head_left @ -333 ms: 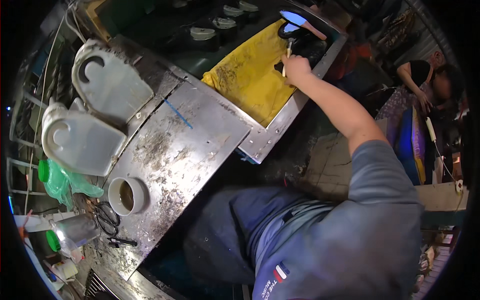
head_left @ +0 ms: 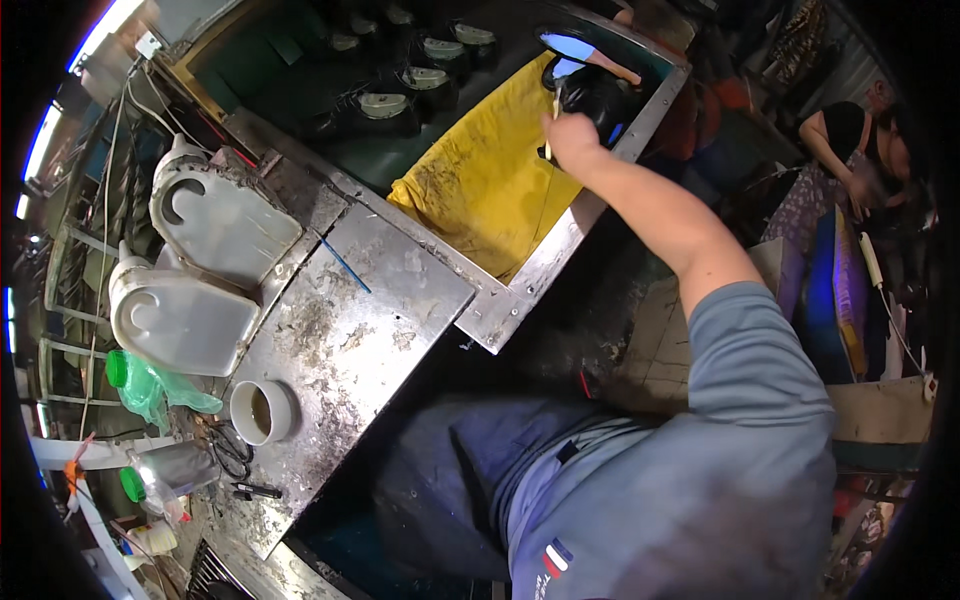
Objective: The person paints the sole and edges of a black shoe with a purple substance using a small brush. They repeatedly dip the brush into a small container of the substance and apply it to the shoe, focusing on the sole and the seam where the sole meets the upper. The person handles the shoe with their left hand while painting with their right.
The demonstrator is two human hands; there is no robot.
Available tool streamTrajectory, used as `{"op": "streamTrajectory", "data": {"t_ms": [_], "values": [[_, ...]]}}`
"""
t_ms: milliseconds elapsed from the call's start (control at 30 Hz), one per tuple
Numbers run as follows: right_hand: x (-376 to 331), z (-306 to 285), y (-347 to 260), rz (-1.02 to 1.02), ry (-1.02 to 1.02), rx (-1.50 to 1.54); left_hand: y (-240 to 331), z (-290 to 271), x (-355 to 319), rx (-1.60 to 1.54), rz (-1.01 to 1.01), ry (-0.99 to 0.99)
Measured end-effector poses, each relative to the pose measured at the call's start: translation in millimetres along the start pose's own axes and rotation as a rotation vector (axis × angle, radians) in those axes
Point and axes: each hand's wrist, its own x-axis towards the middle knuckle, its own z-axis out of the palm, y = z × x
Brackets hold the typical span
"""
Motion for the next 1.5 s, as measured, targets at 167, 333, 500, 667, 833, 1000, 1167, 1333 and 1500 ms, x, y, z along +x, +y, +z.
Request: {"op": "streamTrajectory", "data": {"t_ms": [167,333,500,667,833,1000,1167,1333,1500], "values": [[1,-105,88,0.101,0.287,0.291,62,-49,-17,-0.265,-0.004,-0.018],[-25,-174,147,0.156,0.607,0.961,139,-85,-28,-0.572,0.039,-0.309],[-119,-272,47,-0.765,0.485,1.882,176,-52,-20,-0.905,0.331,-0.632],[-187,-310,-69,-1.251,0.309,1.861,307,-117,-50,-1.45,0.68,-0.776],[-258,-348,-193,-1.661,-0.261,2.265,333,-107,-49,-2.003,0.646,-1.027],[-293,-351,-275,-1.775,-0.501,2.188,303,-92,-94,-2.409,0.105,-1.309],[-282,-334,-300,-1.54,-0.603,1.879,255,-46,-163,-2.649,-0.539,-1.459],[-244,-337,-304,-1.308,-0.027,1.686,218,-32,-199,-2.649,-0.79,-1.424],[-190,-360,-305,-1.182,0.335,1.324,202,-45,-198,-2.451,-0.591,-1.372]]}}
